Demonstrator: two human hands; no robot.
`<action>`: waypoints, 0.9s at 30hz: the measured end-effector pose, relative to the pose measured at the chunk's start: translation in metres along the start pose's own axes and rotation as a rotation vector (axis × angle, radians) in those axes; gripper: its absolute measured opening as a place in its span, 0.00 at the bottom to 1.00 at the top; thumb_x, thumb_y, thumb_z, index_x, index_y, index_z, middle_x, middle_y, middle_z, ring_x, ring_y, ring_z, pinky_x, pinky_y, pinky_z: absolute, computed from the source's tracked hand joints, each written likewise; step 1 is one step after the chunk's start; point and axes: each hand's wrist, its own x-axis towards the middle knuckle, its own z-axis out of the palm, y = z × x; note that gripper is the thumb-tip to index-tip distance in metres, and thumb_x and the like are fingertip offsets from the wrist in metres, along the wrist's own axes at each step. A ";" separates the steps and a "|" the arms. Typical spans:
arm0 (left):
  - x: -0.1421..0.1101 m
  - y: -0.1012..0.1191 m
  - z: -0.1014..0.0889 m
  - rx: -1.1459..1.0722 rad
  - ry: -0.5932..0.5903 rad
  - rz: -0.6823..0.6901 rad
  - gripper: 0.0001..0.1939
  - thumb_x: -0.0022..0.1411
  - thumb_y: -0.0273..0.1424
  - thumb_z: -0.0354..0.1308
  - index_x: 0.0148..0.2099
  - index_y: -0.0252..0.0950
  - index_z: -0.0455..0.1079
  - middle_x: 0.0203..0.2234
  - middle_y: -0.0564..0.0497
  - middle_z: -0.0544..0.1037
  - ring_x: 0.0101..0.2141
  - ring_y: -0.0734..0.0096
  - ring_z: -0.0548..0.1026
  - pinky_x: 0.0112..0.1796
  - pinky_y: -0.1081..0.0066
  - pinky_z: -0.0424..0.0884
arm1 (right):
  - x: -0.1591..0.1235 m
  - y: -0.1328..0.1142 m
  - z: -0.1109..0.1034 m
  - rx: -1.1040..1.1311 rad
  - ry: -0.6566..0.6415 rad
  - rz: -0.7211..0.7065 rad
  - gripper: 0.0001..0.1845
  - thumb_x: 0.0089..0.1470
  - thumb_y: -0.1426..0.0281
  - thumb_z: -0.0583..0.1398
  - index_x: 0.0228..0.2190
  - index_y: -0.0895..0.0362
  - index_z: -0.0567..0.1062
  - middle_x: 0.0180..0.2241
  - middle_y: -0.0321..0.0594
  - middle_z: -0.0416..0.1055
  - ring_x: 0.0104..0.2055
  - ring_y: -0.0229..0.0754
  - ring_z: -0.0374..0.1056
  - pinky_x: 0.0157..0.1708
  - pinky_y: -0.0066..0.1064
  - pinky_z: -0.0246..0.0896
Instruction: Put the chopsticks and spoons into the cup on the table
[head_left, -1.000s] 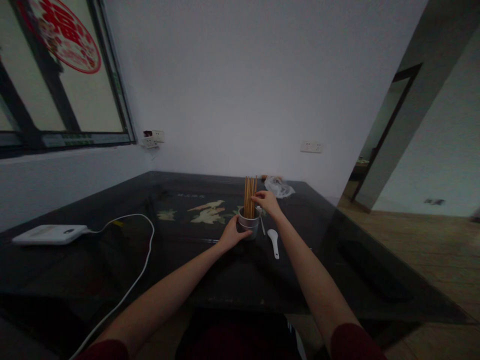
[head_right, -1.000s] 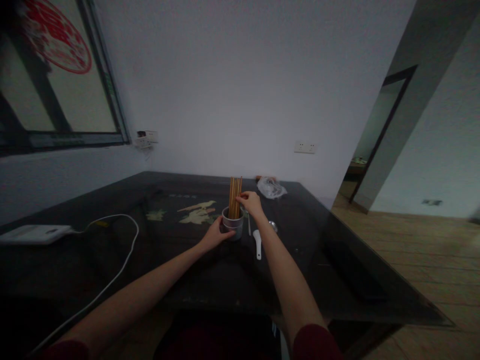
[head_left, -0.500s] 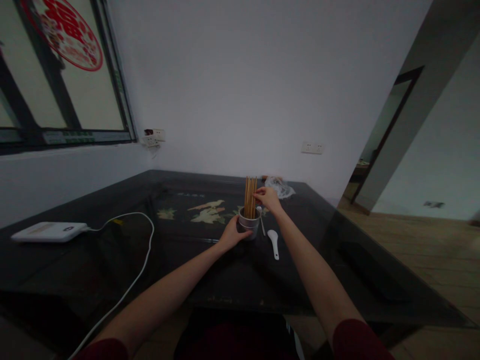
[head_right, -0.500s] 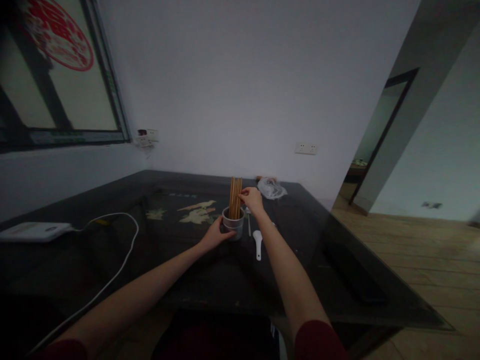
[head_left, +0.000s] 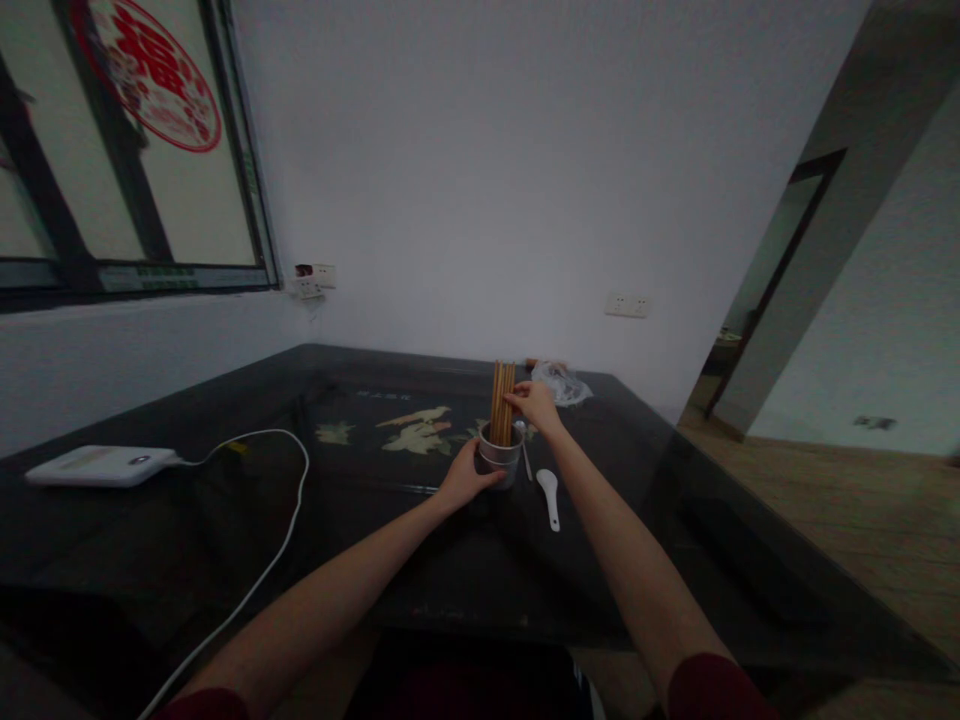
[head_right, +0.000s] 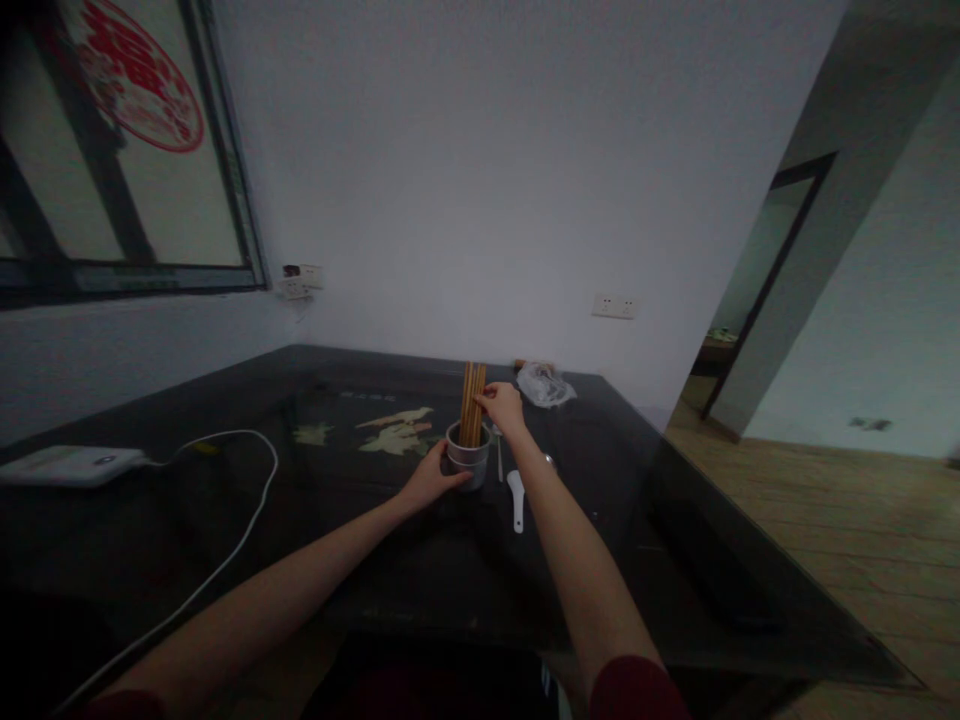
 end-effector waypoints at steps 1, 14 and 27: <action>0.000 0.001 0.000 -0.002 0.003 0.000 0.32 0.42 0.32 0.68 0.50 0.33 0.64 0.45 0.42 0.73 0.46 0.56 0.71 0.48 0.57 0.66 | 0.000 0.000 0.000 0.006 0.004 -0.001 0.08 0.45 0.69 0.65 0.30 0.58 0.78 0.23 0.39 0.76 0.24 0.39 0.73 0.28 0.28 0.69; -0.002 0.004 -0.002 -0.018 -0.015 0.001 0.31 0.43 0.32 0.67 0.50 0.33 0.64 0.45 0.42 0.73 0.47 0.55 0.71 0.49 0.57 0.65 | 0.005 0.002 -0.003 0.076 -0.031 0.012 0.04 0.44 0.70 0.65 0.24 0.59 0.77 0.18 0.37 0.74 0.19 0.36 0.70 0.22 0.24 0.67; -0.001 0.004 -0.002 -0.006 -0.021 -0.003 0.30 0.44 0.32 0.67 0.51 0.33 0.63 0.46 0.42 0.73 0.48 0.56 0.70 0.49 0.59 0.65 | 0.008 0.003 0.000 0.055 -0.055 0.060 0.03 0.47 0.73 0.62 0.28 0.60 0.75 0.25 0.39 0.76 0.24 0.38 0.72 0.21 0.24 0.66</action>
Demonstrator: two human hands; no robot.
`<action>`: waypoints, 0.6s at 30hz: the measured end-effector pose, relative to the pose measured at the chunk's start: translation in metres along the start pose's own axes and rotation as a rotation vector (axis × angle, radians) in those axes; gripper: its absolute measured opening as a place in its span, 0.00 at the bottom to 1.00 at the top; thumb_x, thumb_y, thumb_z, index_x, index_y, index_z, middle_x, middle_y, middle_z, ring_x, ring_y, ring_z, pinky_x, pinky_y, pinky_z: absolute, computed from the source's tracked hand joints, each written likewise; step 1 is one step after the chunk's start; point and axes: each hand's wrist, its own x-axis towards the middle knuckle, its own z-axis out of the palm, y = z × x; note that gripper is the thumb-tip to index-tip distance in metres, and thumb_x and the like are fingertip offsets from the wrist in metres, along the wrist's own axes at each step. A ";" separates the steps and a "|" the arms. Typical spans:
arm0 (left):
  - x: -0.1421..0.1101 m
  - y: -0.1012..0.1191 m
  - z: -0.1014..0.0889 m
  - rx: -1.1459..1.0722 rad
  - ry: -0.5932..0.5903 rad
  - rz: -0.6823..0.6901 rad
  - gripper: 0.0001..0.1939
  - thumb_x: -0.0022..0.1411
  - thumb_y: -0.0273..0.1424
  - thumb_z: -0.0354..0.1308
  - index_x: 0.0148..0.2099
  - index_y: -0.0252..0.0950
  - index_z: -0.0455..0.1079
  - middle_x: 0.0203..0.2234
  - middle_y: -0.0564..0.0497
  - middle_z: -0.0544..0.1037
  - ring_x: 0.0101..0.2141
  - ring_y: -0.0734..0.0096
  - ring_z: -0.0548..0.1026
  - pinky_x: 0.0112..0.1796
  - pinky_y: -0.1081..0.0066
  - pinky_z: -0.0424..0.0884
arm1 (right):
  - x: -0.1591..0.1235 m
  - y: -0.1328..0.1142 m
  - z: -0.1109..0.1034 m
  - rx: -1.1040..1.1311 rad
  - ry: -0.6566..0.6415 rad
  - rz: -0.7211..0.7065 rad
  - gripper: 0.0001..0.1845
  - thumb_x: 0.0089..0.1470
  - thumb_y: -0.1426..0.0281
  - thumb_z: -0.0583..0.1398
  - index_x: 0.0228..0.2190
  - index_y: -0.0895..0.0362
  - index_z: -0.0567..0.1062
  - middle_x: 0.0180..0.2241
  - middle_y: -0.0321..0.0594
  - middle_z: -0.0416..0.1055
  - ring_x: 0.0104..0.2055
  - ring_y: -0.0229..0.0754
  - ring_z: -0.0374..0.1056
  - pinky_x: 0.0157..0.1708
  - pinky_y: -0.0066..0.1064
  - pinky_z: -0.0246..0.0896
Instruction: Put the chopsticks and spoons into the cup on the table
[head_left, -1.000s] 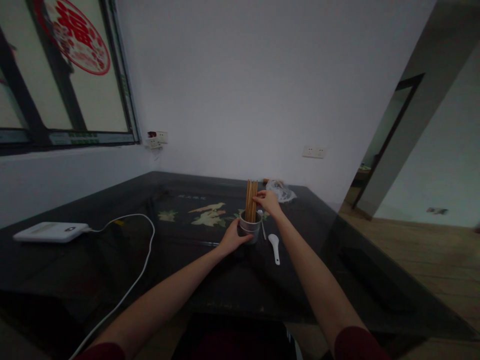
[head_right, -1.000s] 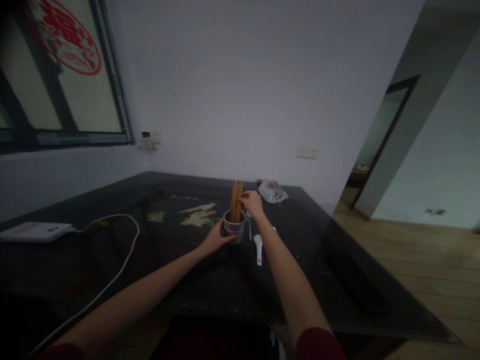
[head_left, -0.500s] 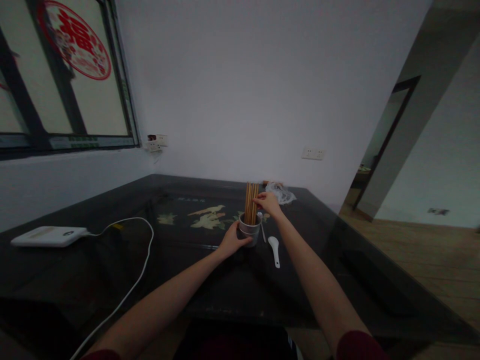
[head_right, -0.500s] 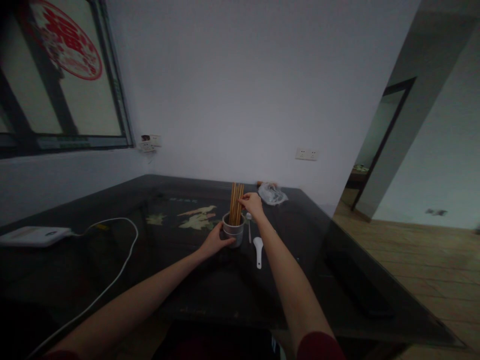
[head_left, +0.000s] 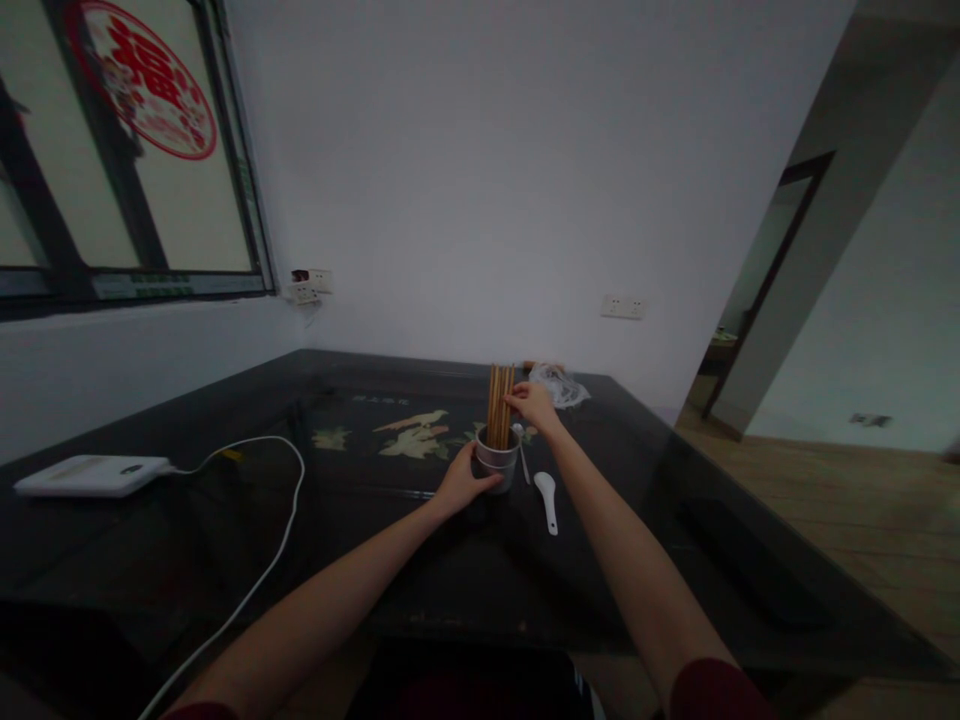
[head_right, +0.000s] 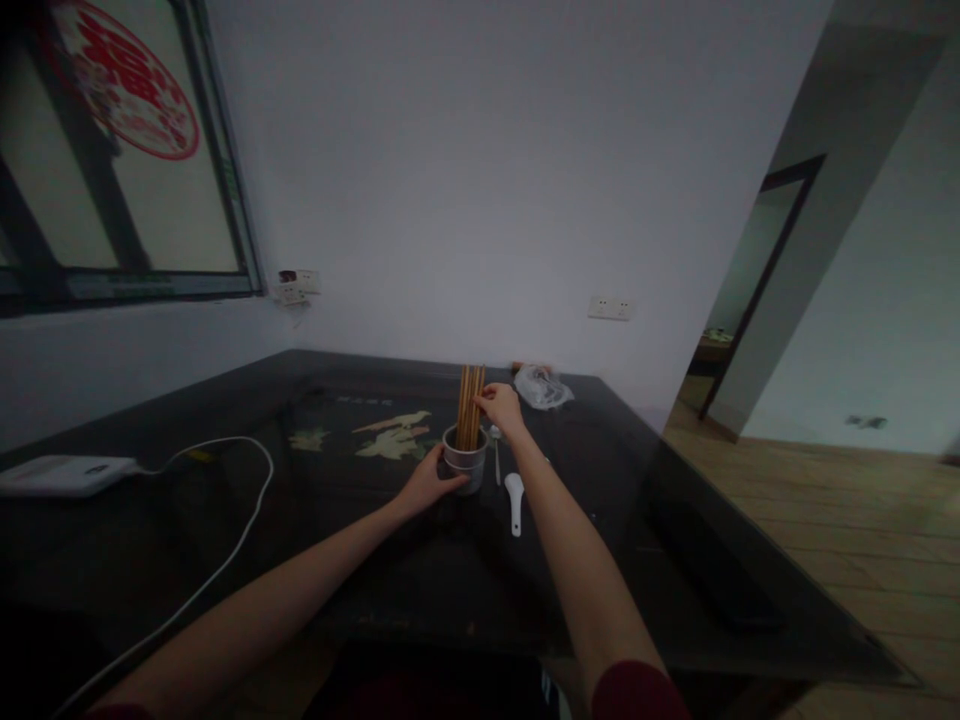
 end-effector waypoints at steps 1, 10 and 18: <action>0.000 0.000 0.000 0.003 0.000 0.002 0.30 0.44 0.32 0.67 0.50 0.33 0.63 0.46 0.42 0.73 0.47 0.56 0.70 0.49 0.59 0.65 | -0.001 -0.001 0.000 -0.006 0.004 0.005 0.03 0.47 0.73 0.62 0.28 0.60 0.76 0.25 0.39 0.76 0.24 0.38 0.72 0.22 0.24 0.67; -0.001 0.004 0.000 -0.013 -0.009 -0.004 0.31 0.44 0.32 0.67 0.51 0.31 0.62 0.45 0.41 0.73 0.46 0.57 0.71 0.48 0.58 0.66 | -0.005 -0.004 0.000 -0.035 0.011 0.031 0.07 0.47 0.70 0.64 0.31 0.60 0.77 0.25 0.39 0.76 0.25 0.38 0.73 0.27 0.25 0.69; -0.001 0.004 -0.001 -0.007 -0.007 0.001 0.31 0.44 0.32 0.67 0.51 0.33 0.62 0.46 0.43 0.73 0.47 0.59 0.71 0.49 0.60 0.66 | -0.002 0.006 0.002 -0.036 -0.050 0.034 0.11 0.50 0.71 0.63 0.37 0.61 0.76 0.30 0.43 0.77 0.27 0.38 0.74 0.26 0.23 0.69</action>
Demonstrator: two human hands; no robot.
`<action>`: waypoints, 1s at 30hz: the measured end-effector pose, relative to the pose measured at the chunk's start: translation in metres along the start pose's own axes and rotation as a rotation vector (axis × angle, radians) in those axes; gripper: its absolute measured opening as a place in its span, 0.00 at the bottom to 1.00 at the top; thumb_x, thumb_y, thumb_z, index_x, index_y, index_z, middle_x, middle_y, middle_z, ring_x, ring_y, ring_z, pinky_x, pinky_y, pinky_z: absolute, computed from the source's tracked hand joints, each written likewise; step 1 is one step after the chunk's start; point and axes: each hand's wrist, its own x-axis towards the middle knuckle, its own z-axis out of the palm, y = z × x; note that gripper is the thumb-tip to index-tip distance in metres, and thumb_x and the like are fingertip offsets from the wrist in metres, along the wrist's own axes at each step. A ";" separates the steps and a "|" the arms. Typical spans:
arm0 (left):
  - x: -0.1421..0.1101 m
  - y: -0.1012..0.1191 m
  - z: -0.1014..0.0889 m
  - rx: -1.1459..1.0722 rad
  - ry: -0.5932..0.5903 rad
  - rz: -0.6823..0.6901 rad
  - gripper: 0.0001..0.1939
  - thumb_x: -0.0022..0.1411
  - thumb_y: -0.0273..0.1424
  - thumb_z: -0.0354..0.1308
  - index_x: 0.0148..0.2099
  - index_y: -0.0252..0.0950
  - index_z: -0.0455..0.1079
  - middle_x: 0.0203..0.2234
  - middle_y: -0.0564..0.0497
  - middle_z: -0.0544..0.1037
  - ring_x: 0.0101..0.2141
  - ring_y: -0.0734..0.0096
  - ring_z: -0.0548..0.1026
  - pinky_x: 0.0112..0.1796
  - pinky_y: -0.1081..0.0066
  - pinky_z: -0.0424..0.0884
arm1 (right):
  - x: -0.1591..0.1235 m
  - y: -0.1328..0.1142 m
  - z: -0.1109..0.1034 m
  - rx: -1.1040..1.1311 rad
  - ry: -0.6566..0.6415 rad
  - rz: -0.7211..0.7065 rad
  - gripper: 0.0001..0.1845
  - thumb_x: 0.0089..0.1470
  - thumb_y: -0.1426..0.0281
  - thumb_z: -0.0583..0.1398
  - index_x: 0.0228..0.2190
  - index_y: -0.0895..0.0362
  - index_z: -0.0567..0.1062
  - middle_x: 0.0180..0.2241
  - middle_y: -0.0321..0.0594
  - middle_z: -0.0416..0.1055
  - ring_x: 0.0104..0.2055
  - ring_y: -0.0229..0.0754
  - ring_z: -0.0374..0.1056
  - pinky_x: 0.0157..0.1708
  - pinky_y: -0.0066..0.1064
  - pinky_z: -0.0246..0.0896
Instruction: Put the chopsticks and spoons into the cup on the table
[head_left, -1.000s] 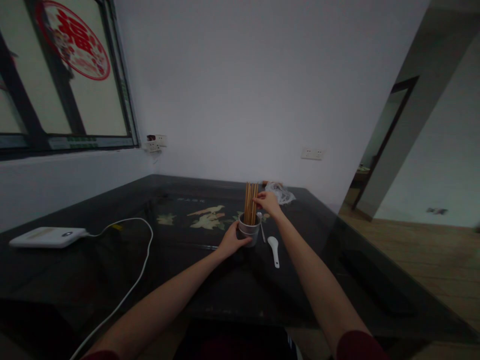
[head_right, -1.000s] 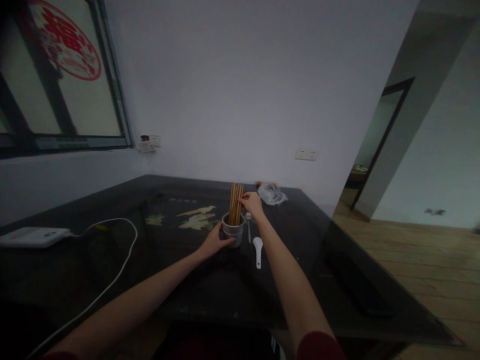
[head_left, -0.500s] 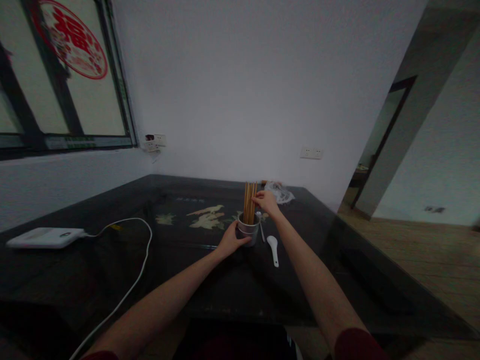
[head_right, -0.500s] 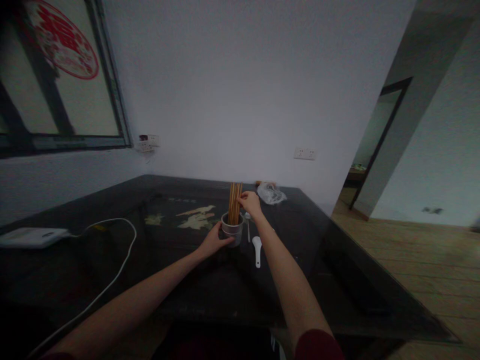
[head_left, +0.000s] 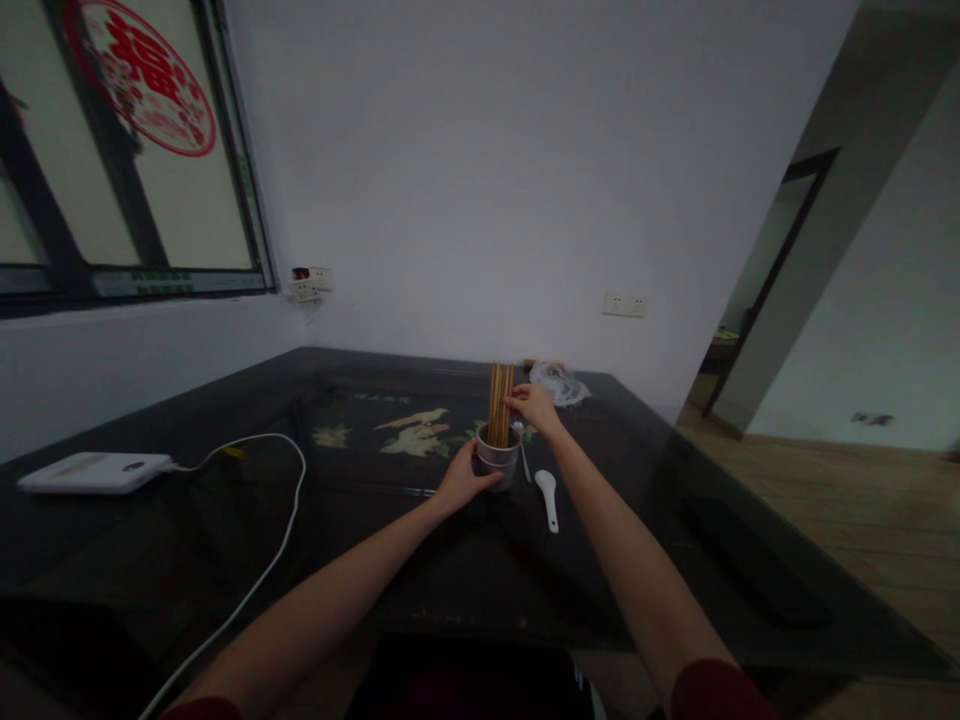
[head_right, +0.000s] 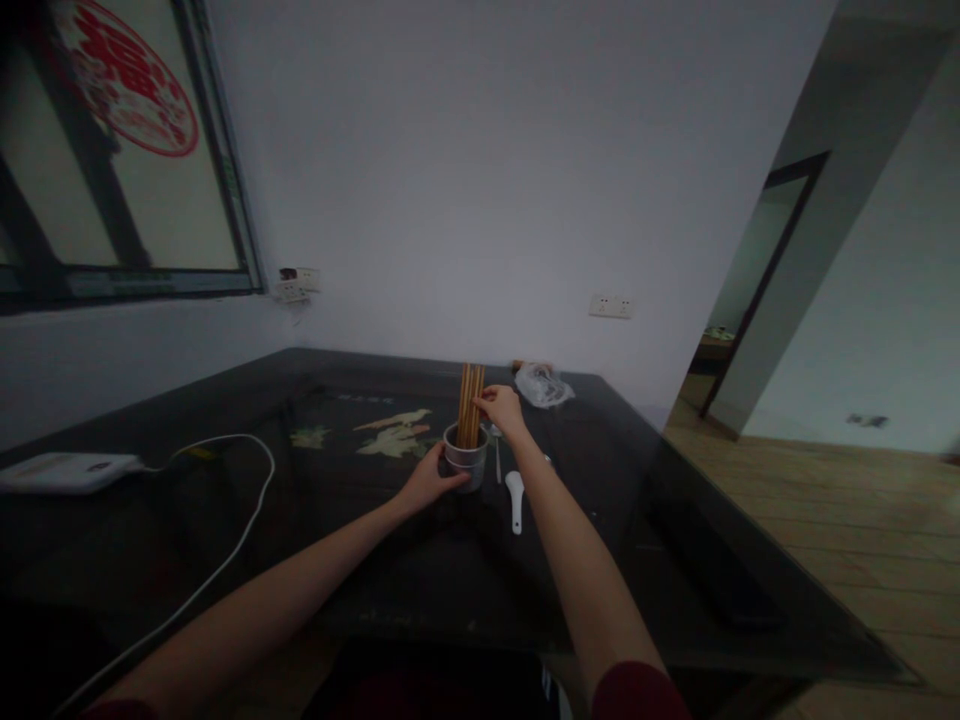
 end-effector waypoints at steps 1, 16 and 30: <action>0.000 -0.001 0.000 0.005 0.001 -0.001 0.31 0.44 0.31 0.67 0.51 0.33 0.62 0.46 0.43 0.73 0.47 0.58 0.71 0.49 0.59 0.66 | 0.000 0.001 0.000 0.002 -0.013 0.000 0.11 0.50 0.71 0.62 0.37 0.62 0.76 0.30 0.43 0.77 0.28 0.38 0.74 0.27 0.23 0.69; 0.002 -0.006 0.000 0.048 0.029 -0.021 0.33 0.43 0.34 0.68 0.51 0.31 0.64 0.45 0.40 0.74 0.47 0.55 0.71 0.49 0.58 0.66 | -0.040 0.019 -0.032 0.236 -0.116 -0.021 0.13 0.55 0.68 0.56 0.37 0.62 0.77 0.35 0.46 0.76 0.29 0.36 0.70 0.24 0.22 0.63; 0.004 -0.012 -0.002 -0.038 -0.038 -0.035 0.35 0.44 0.34 0.68 0.53 0.32 0.60 0.49 0.39 0.71 0.50 0.55 0.69 0.52 0.55 0.63 | -0.075 0.098 -0.072 0.026 0.186 0.064 0.15 0.48 0.64 0.57 0.31 0.62 0.77 0.26 0.44 0.75 0.26 0.38 0.68 0.26 0.27 0.60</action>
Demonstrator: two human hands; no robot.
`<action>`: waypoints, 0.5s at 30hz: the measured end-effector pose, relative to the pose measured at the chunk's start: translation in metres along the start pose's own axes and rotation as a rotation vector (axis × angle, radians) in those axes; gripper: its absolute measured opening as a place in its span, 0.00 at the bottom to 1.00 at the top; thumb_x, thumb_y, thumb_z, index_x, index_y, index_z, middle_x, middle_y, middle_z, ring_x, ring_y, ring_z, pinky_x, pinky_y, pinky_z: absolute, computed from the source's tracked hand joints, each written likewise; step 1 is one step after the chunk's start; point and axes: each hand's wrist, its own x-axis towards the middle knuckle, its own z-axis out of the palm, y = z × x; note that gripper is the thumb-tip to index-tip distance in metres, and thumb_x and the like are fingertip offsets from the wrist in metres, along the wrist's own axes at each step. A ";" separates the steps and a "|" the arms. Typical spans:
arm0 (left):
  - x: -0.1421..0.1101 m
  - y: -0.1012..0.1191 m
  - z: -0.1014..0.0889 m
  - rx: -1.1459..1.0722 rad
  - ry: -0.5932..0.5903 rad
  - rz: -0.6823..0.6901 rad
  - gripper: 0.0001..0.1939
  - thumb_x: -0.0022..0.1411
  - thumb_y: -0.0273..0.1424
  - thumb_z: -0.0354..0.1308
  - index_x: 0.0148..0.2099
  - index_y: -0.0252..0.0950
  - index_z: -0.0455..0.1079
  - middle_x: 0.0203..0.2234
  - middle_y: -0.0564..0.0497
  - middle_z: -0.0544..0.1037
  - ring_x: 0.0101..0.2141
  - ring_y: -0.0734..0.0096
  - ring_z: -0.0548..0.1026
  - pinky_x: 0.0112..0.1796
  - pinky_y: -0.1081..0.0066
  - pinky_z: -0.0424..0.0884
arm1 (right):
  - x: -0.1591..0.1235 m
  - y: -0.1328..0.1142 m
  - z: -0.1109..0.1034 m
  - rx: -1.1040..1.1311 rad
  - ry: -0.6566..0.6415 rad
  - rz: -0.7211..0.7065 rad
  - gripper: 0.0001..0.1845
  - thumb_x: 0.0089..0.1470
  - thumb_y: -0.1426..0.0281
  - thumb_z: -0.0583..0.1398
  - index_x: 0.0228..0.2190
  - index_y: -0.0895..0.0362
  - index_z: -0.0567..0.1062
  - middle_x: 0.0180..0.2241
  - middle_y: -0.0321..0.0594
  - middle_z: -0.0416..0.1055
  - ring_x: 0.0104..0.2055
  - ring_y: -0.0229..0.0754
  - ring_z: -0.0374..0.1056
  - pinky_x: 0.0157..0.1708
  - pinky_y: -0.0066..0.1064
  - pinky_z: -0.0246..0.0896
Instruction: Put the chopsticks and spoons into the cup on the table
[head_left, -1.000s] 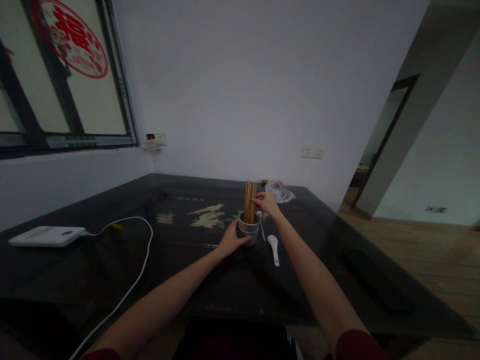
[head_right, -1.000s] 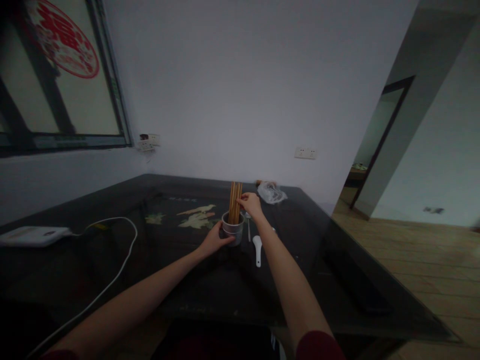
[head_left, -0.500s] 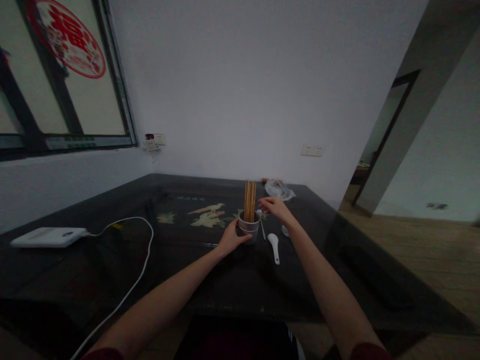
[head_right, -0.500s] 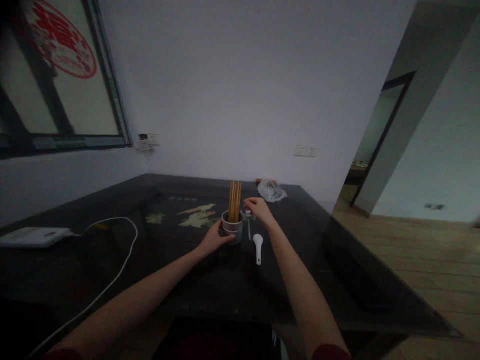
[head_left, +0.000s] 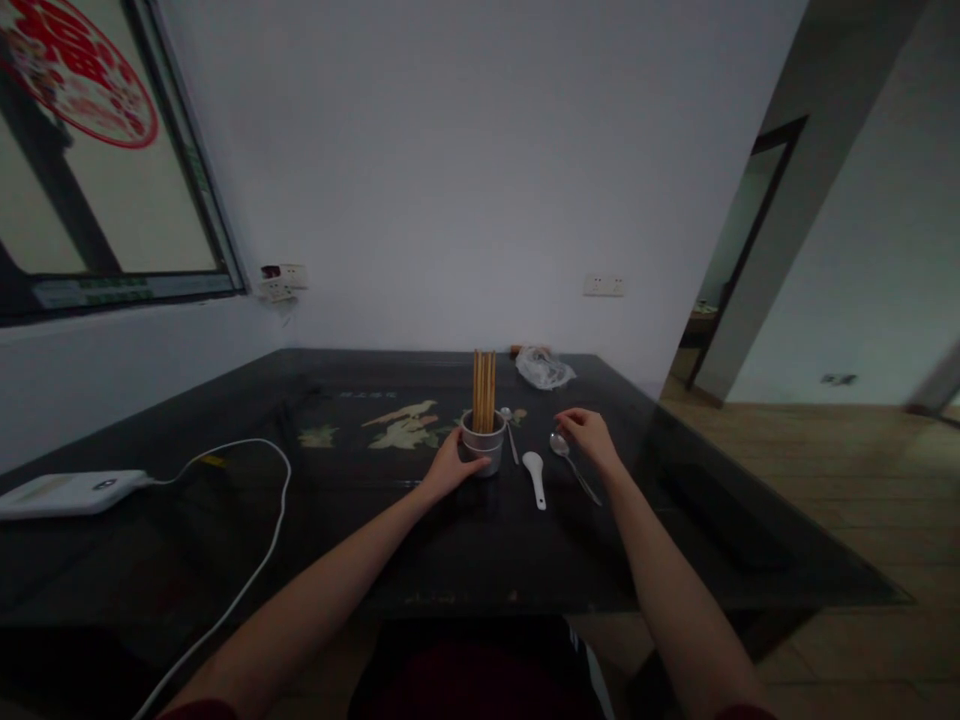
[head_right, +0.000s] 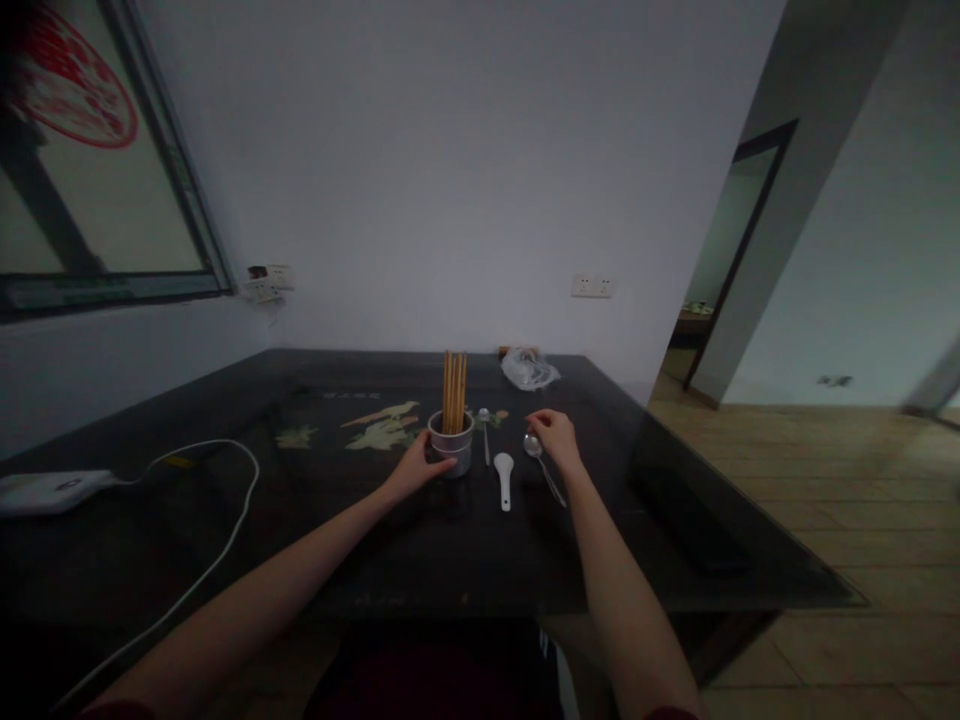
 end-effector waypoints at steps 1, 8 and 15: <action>0.000 0.000 0.000 -0.018 -0.002 0.006 0.36 0.44 0.34 0.68 0.54 0.33 0.59 0.50 0.39 0.70 0.51 0.56 0.69 0.52 0.56 0.63 | 0.000 0.001 -0.001 -0.077 0.010 0.002 0.14 0.49 0.65 0.57 0.31 0.62 0.77 0.27 0.44 0.76 0.28 0.39 0.69 0.27 0.27 0.60; -0.002 0.007 0.001 -0.029 0.009 0.066 0.41 0.45 0.34 0.67 0.59 0.33 0.53 0.55 0.38 0.64 0.55 0.58 0.64 0.56 0.58 0.58 | -0.010 -0.006 0.003 -0.532 -0.108 0.110 0.09 0.49 0.67 0.60 0.33 0.56 0.78 0.36 0.43 0.77 0.39 0.42 0.72 0.34 0.26 0.59; 0.002 0.006 -0.002 -0.006 0.082 0.095 0.44 0.46 0.37 0.66 0.61 0.35 0.49 0.56 0.38 0.63 0.55 0.58 0.64 0.54 0.57 0.61 | -0.018 -0.013 0.001 -0.688 -0.170 0.194 0.12 0.50 0.63 0.60 0.34 0.56 0.78 0.38 0.48 0.76 0.42 0.48 0.72 0.35 0.29 0.60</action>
